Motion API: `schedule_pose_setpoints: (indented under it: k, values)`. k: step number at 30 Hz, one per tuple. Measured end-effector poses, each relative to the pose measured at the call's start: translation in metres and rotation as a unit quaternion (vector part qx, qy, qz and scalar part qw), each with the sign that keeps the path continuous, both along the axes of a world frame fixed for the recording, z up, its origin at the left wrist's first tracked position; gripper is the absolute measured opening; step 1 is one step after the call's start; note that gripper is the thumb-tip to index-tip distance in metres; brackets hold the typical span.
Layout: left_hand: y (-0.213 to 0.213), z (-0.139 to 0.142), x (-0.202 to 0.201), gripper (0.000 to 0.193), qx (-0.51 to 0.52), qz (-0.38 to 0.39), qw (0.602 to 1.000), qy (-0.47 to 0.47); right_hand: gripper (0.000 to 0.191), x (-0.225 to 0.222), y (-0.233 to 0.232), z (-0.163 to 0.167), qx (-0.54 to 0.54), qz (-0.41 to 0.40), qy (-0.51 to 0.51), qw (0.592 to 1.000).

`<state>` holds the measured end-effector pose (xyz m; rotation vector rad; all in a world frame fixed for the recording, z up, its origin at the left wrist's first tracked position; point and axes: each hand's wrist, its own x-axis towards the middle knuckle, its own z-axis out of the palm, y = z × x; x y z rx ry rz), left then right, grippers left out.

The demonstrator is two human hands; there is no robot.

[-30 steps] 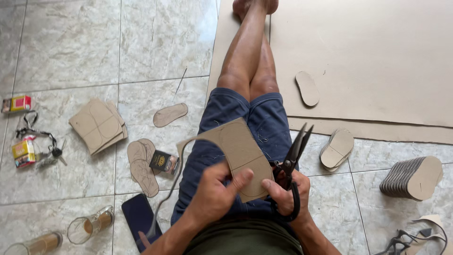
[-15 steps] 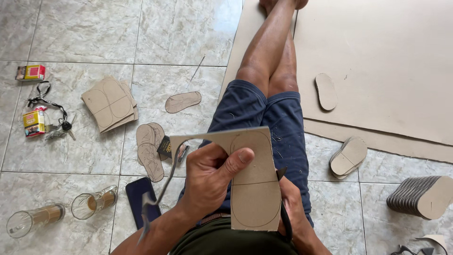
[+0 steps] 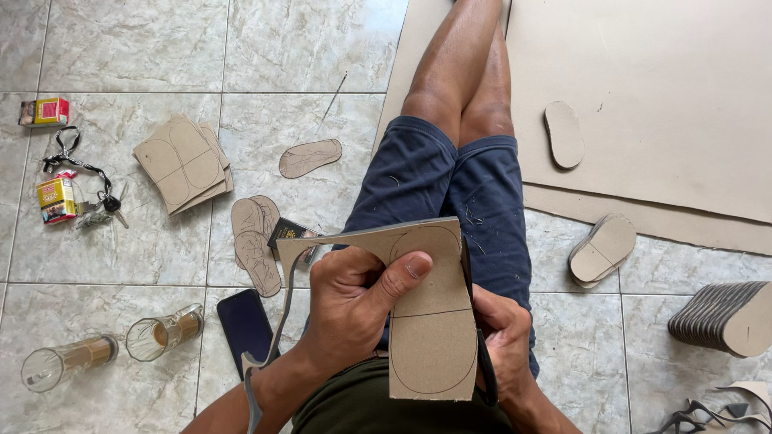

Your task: The person lies on a tiled floor and cuts sandal sole/insole shapes from sheets of gray and tan material using scissors, following drawn outlines. They trace around cardboard patterns, cut out each sole one at a time, trim the edges, and set finished pieces onto a growing stack beside them.

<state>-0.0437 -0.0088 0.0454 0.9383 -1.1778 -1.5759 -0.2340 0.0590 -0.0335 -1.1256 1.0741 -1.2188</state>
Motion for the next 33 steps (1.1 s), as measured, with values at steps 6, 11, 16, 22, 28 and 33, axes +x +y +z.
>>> schedule_pose_setpoints:
  k: [6, 11, 16, 22, 28, 33]
  values:
    - [0.002, -0.011, -0.002, 0.025, 0.008, 0.009, 0.999, 0.049, 0.046, 0.002, 0.003, -0.002, -0.028, -0.013, -0.013, 0.999]
    - [-0.002, -0.015, 0.001, 0.025, 0.018, 0.000, 0.997, 0.070, 0.031, 0.003, 0.006, -0.007, -0.003, -0.037, 0.036, 0.999]
    - [-0.002, -0.011, 0.007, 0.024, 0.036, -0.011, 0.998, 0.052, 0.023, 0.002, 0.004, -0.006, 0.019, -0.016, 0.044, 0.999]
    - [0.002, -0.006, 0.009, 0.025, 0.028, -0.035, 0.999, -0.002, 0.029, 0.005, 0.002, 0.000, 0.040, -0.014, 0.012, 0.999]
    - [-0.001, -0.006, 0.012, 0.023, 0.078, -0.039, 0.996, 0.032, 0.034, 0.005, 0.003, 0.002, 0.032, -0.005, 0.036, 0.999]
    - [-0.002, -0.006, 0.012, 0.023, 0.038, -0.078, 0.996, -0.020, 0.047, 0.003, -0.003, 0.005, 0.049, 0.010, -0.008, 0.999]
